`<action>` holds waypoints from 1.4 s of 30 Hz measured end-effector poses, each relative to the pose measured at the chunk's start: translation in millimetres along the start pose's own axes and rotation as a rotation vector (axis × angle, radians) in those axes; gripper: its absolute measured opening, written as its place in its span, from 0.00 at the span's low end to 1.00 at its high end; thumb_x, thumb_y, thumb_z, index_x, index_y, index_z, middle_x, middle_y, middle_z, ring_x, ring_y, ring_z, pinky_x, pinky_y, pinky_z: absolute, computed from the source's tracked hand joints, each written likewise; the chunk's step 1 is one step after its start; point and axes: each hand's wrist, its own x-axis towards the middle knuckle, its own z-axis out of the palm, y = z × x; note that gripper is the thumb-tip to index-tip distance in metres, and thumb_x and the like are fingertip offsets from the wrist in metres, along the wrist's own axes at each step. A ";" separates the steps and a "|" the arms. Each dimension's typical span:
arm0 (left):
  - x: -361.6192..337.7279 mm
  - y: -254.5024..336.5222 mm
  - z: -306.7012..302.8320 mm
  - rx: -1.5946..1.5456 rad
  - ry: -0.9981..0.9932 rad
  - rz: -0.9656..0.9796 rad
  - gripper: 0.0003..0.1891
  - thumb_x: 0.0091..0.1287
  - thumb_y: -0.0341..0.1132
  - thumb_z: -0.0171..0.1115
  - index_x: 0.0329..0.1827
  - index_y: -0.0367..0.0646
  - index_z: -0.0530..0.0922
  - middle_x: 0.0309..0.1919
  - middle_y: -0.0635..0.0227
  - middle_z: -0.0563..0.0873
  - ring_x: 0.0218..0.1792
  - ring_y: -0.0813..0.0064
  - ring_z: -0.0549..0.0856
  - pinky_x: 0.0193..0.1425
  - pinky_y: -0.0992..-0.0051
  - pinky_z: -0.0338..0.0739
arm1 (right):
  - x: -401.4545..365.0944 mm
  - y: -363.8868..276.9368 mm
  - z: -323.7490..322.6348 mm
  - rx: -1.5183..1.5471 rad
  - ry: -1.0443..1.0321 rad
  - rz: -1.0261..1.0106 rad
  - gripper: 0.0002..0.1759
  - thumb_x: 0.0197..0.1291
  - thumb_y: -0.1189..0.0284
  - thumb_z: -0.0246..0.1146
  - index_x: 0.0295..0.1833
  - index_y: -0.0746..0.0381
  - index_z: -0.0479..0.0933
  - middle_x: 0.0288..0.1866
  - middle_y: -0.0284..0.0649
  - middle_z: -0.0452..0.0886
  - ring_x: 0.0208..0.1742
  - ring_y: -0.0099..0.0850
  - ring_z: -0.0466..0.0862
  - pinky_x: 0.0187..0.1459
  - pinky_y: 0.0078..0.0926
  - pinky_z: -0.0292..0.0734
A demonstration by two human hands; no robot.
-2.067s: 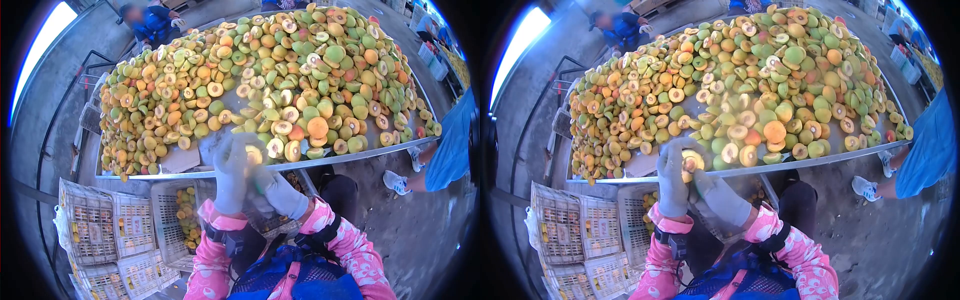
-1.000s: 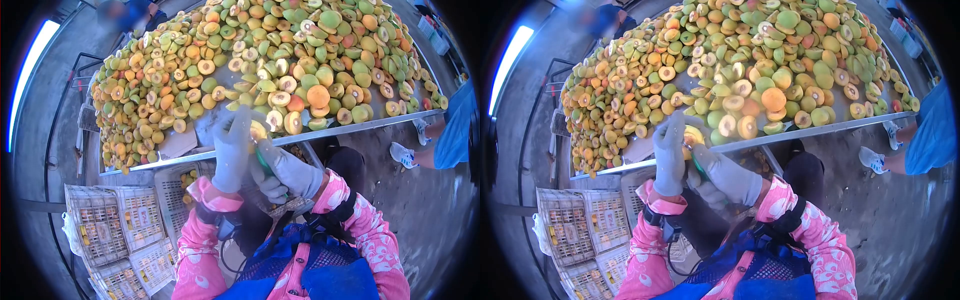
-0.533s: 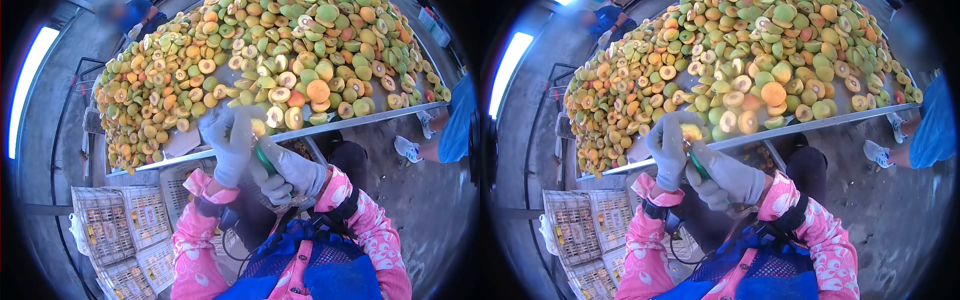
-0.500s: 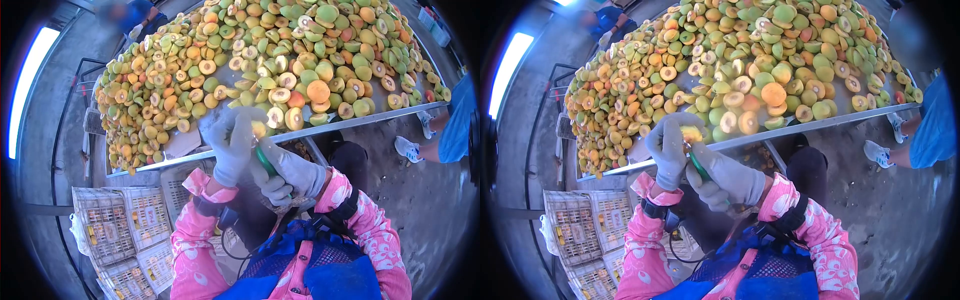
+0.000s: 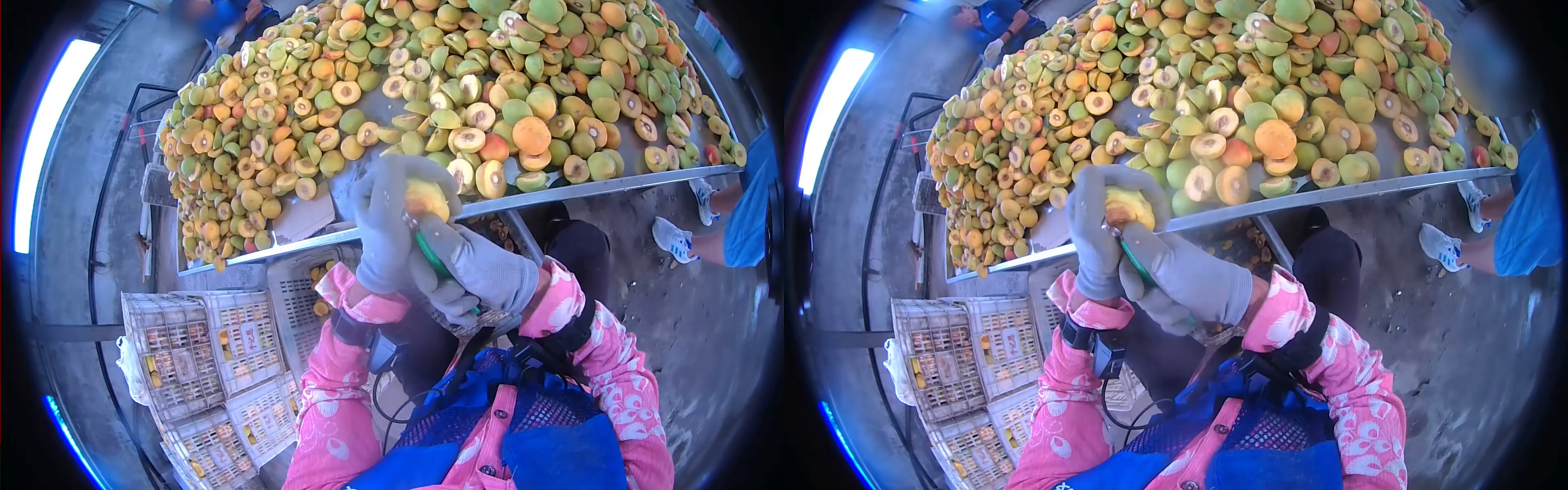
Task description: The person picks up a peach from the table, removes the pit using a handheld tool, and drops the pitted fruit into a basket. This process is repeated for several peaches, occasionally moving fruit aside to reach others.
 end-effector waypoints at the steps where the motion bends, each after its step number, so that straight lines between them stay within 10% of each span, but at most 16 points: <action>1: -0.7 -0.1 -0.1 -0.035 -0.023 -0.040 0.19 0.73 0.38 0.46 0.33 0.34 0.80 0.26 0.63 0.84 0.26 0.77 0.81 0.30 0.79 0.74 | -0.2 0.9 0.9 0.016 0.037 0.041 0.33 0.68 0.38 0.43 0.31 0.57 0.69 0.12 0.27 0.57 0.08 0.18 0.56 0.10 0.18 0.50; 11: -5.9 -22.4 -3.4 -0.187 -0.018 -0.089 0.25 0.74 0.54 0.43 0.42 0.37 0.75 0.28 0.62 0.81 0.25 0.73 0.80 0.29 0.76 0.75 | 16.0 10.2 -13.7 0.340 -0.156 0.183 0.32 0.68 0.39 0.43 0.30 0.57 0.69 0.12 0.24 0.54 0.08 0.16 0.54 0.09 0.16 0.49; 16: -29.5 -68.7 -37.3 -0.360 0.509 -0.256 0.15 0.72 0.42 0.52 0.44 0.37 0.77 0.30 0.63 0.81 0.31 0.72 0.82 0.34 0.77 0.78 | 15.1 30.3 -16.9 -0.348 0.051 -0.030 0.33 0.69 0.41 0.45 0.29 0.61 0.71 0.12 0.27 0.61 0.11 0.17 0.59 0.13 0.18 0.53; 19: -65.4 -77.3 -101.1 0.277 0.489 -0.150 0.19 0.74 0.47 0.48 0.42 0.39 0.79 0.36 0.63 0.83 0.39 0.70 0.83 0.43 0.72 0.82 | 5.7 44.2 -25.4 -0.409 0.116 -0.012 0.33 0.69 0.41 0.47 0.29 0.62 0.72 0.13 0.30 0.64 0.11 0.17 0.60 0.14 0.19 0.54; 20: -75.3 -67.5 -112.1 0.141 0.844 -0.221 0.16 0.73 0.44 0.50 0.44 0.39 0.79 0.39 0.63 0.81 0.41 0.71 0.81 0.46 0.74 0.79 | 4.5 52.6 -29.0 -0.427 0.180 -0.051 0.32 0.69 0.43 0.49 0.29 0.63 0.72 0.12 0.30 0.63 0.11 0.17 0.60 0.14 0.19 0.54; 21: -101.3 -81.9 -154.0 0.928 0.729 -0.138 0.14 0.74 0.39 0.49 0.45 0.38 0.78 0.44 0.64 0.80 0.44 0.71 0.79 0.52 0.74 0.75 | 2.8 54.5 -31.3 -0.422 0.185 -0.046 0.32 0.69 0.43 0.49 0.29 0.63 0.72 0.12 0.30 0.63 0.11 0.17 0.60 0.14 0.19 0.54; 23: -111.5 -63.2 -150.9 1.094 0.848 -0.204 0.12 0.73 0.34 0.49 0.47 0.33 0.76 0.46 0.61 0.80 0.46 0.69 0.79 0.57 0.72 0.72 | -0.2 54.4 -36.9 -0.407 0.212 0.124 0.32 0.69 0.42 0.48 0.29 0.62 0.72 0.12 0.29 0.61 0.10 0.17 0.60 0.13 0.19 0.53; 26: -124.3 -73.7 -127.0 0.594 0.695 -0.063 0.20 0.73 0.33 0.50 0.65 0.33 0.68 0.58 0.51 0.77 0.60 0.60 0.75 0.65 0.65 0.68 | 2.4 59.6 -34.1 0.100 0.105 0.367 0.32 0.69 0.42 0.47 0.30 0.60 0.71 0.11 0.28 0.59 0.09 0.18 0.60 0.11 0.19 0.53; 28: -86.9 -30.8 -56.8 0.974 0.099 -0.079 0.24 0.66 0.31 0.55 0.65 0.33 0.68 0.58 0.55 0.76 0.58 0.62 0.76 0.64 0.68 0.69 | 5.8 77.9 -40.7 0.254 -0.027 0.468 0.33 0.66 0.38 0.45 0.31 0.59 0.72 0.12 0.27 0.58 0.09 0.19 0.60 0.10 0.19 0.53; 31: -101.3 -93.2 -35.2 0.001 0.009 -0.148 0.34 0.68 0.33 0.53 0.75 0.33 0.52 0.67 0.48 0.67 0.69 0.60 0.66 0.73 0.66 0.57 | 7.3 115.0 -57.1 0.608 -0.241 0.483 0.36 0.64 0.35 0.43 0.33 0.59 0.73 0.12 0.26 0.58 0.09 0.19 0.58 0.11 0.18 0.53; 37: -65.7 -94.3 -64.7 0.681 -0.227 0.145 0.29 0.67 0.33 0.54 0.71 0.36 0.62 0.65 0.47 0.70 0.65 0.53 0.70 0.70 0.60 0.61 | 14.4 128.4 -89.2 0.709 -0.231 0.510 0.36 0.66 0.36 0.40 0.39 0.58 0.75 0.16 0.28 0.63 0.12 0.20 0.62 0.14 0.21 0.58; 39: -36.9 -101.4 -89.8 0.581 -0.104 -0.231 0.25 0.66 0.37 0.56 0.64 0.38 0.70 0.61 0.47 0.73 0.62 0.49 0.71 0.67 0.59 0.65 | 15.9 132.5 -102.9 -0.612 0.311 0.224 0.29 0.70 0.44 0.46 0.41 0.59 0.77 0.19 0.29 0.69 0.16 0.20 0.68 0.18 0.22 0.64; 40: -14.1 -127.5 -114.4 0.852 -0.041 0.061 0.23 0.63 0.42 0.58 0.59 0.39 0.74 0.56 0.50 0.76 0.59 0.50 0.73 0.61 0.59 0.69 | 11.3 111.2 -92.0 -0.840 0.390 0.376 0.19 0.69 0.56 0.55 0.42 0.62 0.78 0.24 0.33 0.76 0.22 0.21 0.73 0.26 0.22 0.70; 42: 30.5 -85.4 -128.2 1.170 -0.104 -0.081 0.29 0.58 0.38 0.65 0.63 0.40 0.71 0.55 0.50 0.78 0.59 0.53 0.75 0.64 0.61 0.69 | 5.2 94.2 -101.8 -0.718 0.423 0.376 0.15 0.67 0.60 0.59 0.43 0.62 0.78 0.25 0.33 0.78 0.24 0.22 0.74 0.28 0.23 0.72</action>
